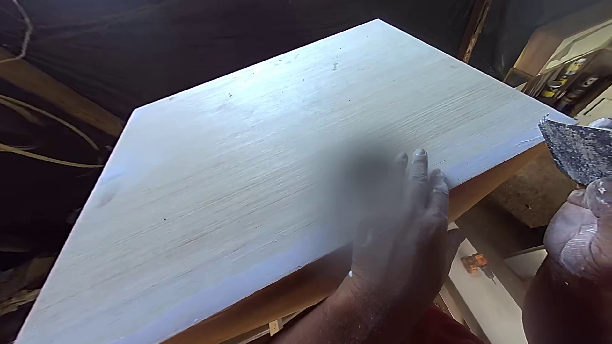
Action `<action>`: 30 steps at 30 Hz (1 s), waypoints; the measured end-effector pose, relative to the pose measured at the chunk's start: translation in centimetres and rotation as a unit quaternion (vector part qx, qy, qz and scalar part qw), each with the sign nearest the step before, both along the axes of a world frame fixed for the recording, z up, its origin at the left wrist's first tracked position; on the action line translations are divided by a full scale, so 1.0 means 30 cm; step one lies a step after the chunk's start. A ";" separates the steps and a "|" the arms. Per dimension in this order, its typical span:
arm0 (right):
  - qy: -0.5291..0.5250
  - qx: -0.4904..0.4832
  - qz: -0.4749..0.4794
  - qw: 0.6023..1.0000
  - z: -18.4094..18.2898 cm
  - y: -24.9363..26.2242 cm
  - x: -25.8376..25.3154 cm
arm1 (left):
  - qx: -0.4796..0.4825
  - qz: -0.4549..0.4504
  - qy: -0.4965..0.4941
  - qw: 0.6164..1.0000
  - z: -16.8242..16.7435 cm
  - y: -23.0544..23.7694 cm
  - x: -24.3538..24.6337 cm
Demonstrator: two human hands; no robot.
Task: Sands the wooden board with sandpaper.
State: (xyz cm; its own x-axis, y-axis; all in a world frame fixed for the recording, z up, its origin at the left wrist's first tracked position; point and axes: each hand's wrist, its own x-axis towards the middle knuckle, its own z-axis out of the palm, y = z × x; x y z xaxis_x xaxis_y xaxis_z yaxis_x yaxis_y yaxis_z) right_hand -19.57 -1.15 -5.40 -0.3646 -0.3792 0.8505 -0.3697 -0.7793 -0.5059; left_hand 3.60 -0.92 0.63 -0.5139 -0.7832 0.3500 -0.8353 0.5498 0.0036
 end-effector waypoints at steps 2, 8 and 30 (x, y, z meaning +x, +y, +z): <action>0.048 0.009 -0.007 0.999 0.006 0.001 -0.004 | -0.003 -0.012 0.003 1.000 -0.002 0.016 0.017; 0.409 0.128 -0.098 0.898 0.116 0.005 0.059 | 0.012 0.041 -0.015 0.999 0.018 0.088 0.200; 0.498 0.261 -0.282 0.778 0.138 0.036 0.270 | -0.019 -0.022 0.001 1.000 -0.045 0.092 0.364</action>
